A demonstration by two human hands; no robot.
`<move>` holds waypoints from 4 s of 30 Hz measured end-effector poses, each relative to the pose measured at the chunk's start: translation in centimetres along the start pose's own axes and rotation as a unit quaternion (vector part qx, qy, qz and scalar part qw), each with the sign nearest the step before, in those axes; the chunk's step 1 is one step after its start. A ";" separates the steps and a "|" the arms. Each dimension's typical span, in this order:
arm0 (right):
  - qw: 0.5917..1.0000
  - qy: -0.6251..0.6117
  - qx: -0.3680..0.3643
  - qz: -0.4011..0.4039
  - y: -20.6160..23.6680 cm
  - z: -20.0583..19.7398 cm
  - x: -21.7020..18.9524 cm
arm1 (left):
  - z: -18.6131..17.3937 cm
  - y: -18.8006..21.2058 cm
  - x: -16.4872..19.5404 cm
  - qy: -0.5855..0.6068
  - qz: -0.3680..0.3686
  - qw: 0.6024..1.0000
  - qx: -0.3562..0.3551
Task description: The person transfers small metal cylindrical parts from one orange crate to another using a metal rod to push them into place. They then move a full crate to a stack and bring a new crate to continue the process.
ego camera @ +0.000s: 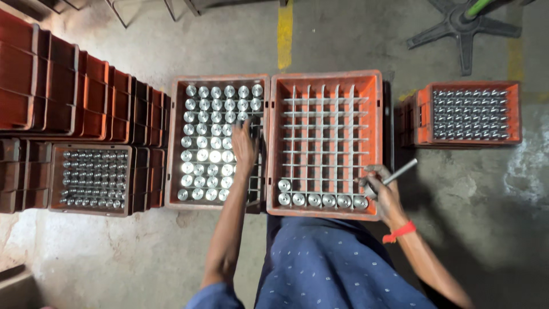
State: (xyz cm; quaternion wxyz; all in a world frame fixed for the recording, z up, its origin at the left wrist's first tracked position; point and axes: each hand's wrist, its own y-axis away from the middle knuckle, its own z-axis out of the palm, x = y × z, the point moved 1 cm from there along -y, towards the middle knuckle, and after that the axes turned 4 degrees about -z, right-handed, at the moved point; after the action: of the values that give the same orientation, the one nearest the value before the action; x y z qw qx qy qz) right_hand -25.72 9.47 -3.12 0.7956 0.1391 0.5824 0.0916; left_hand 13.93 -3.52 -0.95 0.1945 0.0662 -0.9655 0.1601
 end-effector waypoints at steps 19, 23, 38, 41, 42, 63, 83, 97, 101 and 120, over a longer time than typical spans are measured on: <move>0.991 -0.077 0.095 0.058 3.8 1.3 3.7 | -1.2 4.0 -2.2 0.671 -0.328 0.662 -0.066; 0.992 -0.088 0.029 0.085 2.1 6.5 2.8 | 2.7 11.2 2.7 0.661 -0.419 0.598 -0.173; 0.993 -0.020 -0.112 -0.042 2.9 11.0 1.4 | 0.1 19.1 12.1 0.351 -0.124 0.813 -0.448; 0.995 -0.074 -0.037 0.060 1.8 9.9 2.9 | -1.0 18.9 11.6 0.374 -0.118 0.784 -0.481; 0.990 -0.100 0.019 0.094 1.2 9.3 3.4 | -1.4 18.9 11.4 0.380 -0.121 0.772 -0.496; 0.972 -0.190 0.135 0.043 2.3 2.8 4.3 | 0.6 2.4 -0.3 0.034 -0.050 0.994 -0.092; 0.986 -0.110 0.116 0.051 3.5 1.6 8.2 | -0.5 -3.2 -4.2 0.568 -0.294 0.769 0.024; 0.994 -0.100 0.052 0.000 1.2 11.0 1.5 | -0.3 19.3 12.5 0.303 -0.120 0.881 -0.343; 0.998 -0.038 -0.030 -0.036 2.4 10.7 2.3 | -0.8 19.0 13.2 0.247 -0.122 0.879 -0.389; 0.971 -0.202 0.123 0.026 0.6 3.7 4.9 | -0.8 20.1 6.8 0.150 0.098 0.966 -0.187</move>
State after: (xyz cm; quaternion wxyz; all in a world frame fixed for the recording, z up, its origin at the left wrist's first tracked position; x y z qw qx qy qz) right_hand -20.73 11.10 -6.31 0.8709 0.2668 0.4126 0.0099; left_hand 4.16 15.22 -3.26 0.3294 -0.0910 -0.9398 0.0028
